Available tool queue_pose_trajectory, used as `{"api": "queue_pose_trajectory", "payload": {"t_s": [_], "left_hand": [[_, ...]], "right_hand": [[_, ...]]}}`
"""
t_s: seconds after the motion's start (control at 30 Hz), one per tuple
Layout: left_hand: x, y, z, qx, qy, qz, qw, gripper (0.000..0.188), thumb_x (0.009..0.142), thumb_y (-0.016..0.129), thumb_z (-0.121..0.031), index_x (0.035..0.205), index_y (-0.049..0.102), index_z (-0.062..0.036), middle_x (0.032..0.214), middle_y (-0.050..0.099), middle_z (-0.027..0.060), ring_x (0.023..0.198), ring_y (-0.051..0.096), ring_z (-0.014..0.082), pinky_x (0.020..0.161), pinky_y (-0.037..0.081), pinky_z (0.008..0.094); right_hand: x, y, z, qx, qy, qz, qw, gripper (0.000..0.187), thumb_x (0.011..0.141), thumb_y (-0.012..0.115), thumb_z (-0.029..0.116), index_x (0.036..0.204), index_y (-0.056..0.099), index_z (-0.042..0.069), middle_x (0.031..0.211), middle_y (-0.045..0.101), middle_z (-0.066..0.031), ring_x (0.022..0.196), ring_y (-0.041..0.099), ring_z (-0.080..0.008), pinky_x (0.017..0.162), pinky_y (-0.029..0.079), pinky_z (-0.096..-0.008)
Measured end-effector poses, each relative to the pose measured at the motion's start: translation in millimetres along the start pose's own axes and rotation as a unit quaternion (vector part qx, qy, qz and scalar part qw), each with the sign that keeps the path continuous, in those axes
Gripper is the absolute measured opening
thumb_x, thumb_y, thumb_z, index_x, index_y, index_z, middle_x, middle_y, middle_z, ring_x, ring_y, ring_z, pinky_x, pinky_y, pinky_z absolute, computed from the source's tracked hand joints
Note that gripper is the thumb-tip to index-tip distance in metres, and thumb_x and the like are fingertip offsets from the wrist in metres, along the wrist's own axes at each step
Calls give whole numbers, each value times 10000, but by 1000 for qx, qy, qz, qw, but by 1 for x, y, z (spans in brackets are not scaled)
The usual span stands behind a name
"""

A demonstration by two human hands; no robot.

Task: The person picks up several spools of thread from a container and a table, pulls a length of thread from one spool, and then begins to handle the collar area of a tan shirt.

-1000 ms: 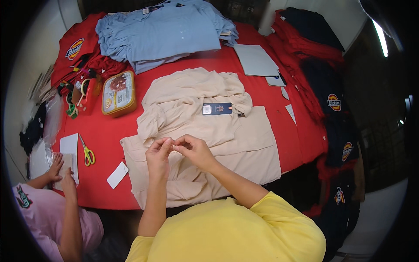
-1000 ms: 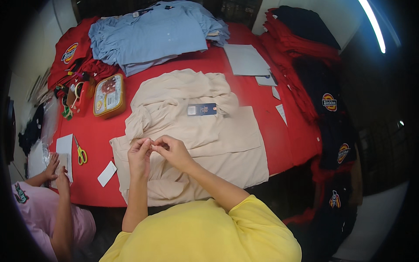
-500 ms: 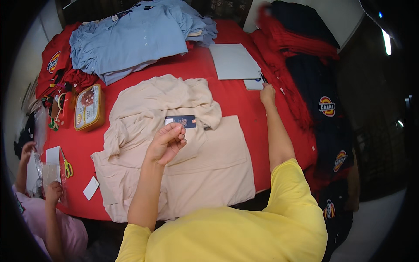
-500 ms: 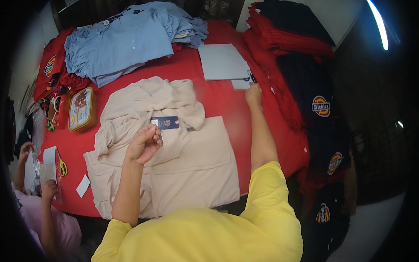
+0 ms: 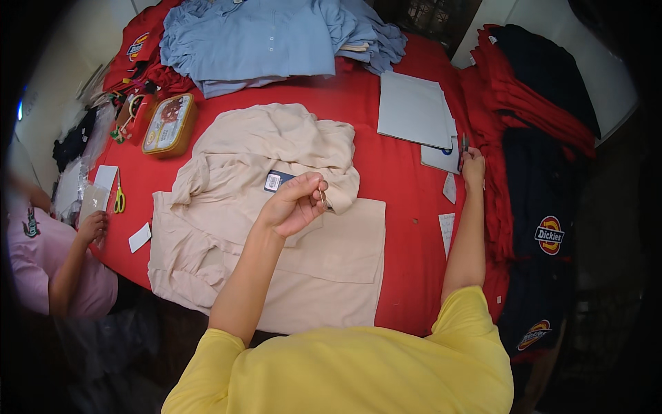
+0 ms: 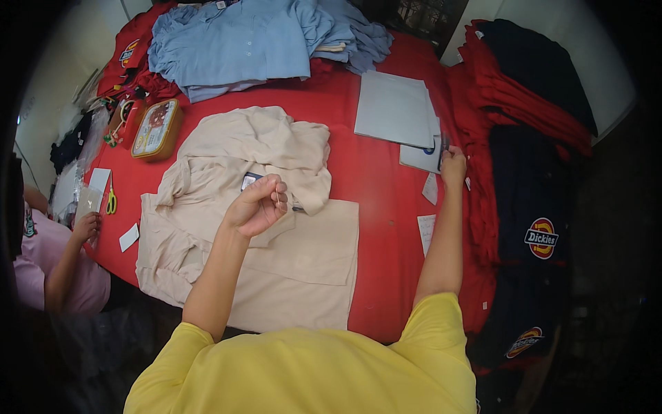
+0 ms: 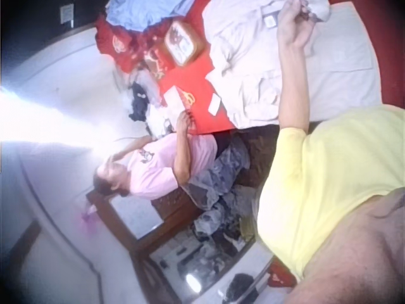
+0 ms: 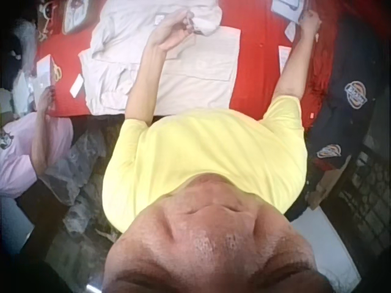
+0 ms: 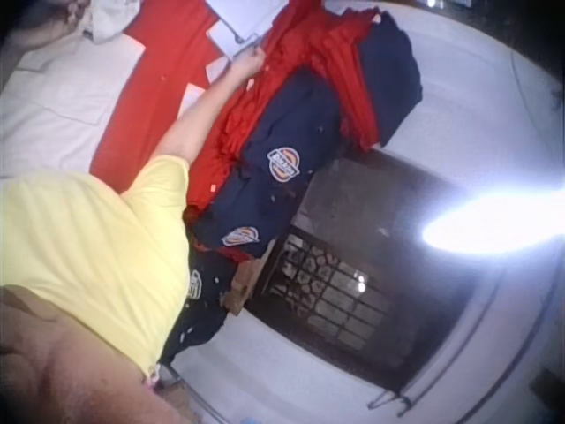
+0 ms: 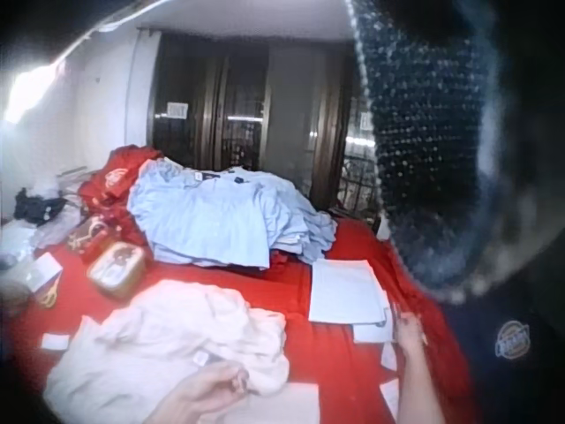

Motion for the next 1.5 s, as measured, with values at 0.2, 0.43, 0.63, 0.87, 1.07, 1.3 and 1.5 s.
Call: {"api": "queue_pose_trajectory", "payload": {"t_s": [0.2, 0.43, 0.63, 0.87, 1.07, 1.3, 1.5], "left_hand": [[-30, 16, -15, -17, 26, 49, 998, 60, 896, 599, -117, 920, 563, -76, 845, 603, 16, 708, 574, 69, 679, 485, 239], [-74, 39, -27, 20, 41, 88, 995, 65, 900, 591, -124, 927, 551, -81, 850, 596, 13, 725, 561, 72, 677, 477, 239], [-103, 41, -31, 52, 51, 82, 994, 80, 911, 578, -152, 929, 538, -85, 844, 561, -2, 757, 525, 84, 664, 455, 237], [-111, 48, -18, 52, 28, 97, 994, 60, 907, 581, -137, 941, 562, -92, 845, 587, 2, 756, 541, 89, 665, 466, 240], [-105, 68, 0, 40, -12, 117, 992, 56, 887, 610, -121, 916, 591, -78, 829, 629, 15, 710, 576, 71, 672, 475, 239], [-86, 104, 48, 79, -96, 177, 976, 52, 891, 604, -132, 920, 587, -92, 817, 592, 3, 764, 536, 100, 656, 454, 243], [-73, 151, 136, 50, -243, 237, 939, 60, 879, 603, -93, 898, 595, -37, 812, 634, 47, 683, 585, 103, 650, 489, 269]], "right_hand": [[-232, 58, 170, 383, 20, 419, 823, 249, 956, 457, 115, 1128, 551, -38, 876, 579, -59, 707, 570, -127, 673, 472, -240], [-329, 99, 231, 297, -50, 497, 814, 311, 941, 527, 236, 1125, 582, -9, 675, 470, 51, 610, 424, -38, 551, 359, -202], [-348, 95, 254, 287, -88, 472, 829, 267, 933, 526, 226, 1023, 619, -7, 673, 468, 43, 609, 411, -42, 543, 339, -207], [-356, 80, 256, 275, -111, 440, 848, 246, 923, 539, 215, 976, 626, -8, 718, 513, 30, 662, 431, -37, 573, 353, -211], [-362, 52, 256, 282, -117, 390, 869, 247, 917, 551, 209, 974, 622, -21, 747, 550, 14, 695, 445, -46, 615, 373, -218], [-372, -11, 230, 254, -114, 270, 921, 219, 910, 560, 186, 951, 621, -21, 725, 560, -14, 681, 460, -61, 603, 386, -241], [-407, -97, 185, 237, -79, 123, 961, 206, 907, 572, 185, 946, 617, -12, 689, 542, -22, 652, 472, -72, 584, 397, -247]]}}
Point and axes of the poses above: each hand's wrist, its own x-axis towards the middle knuckle, its own y-axis out of the palm, z = x × y, the point moved 6 cm from there along x, towards the middle knuckle
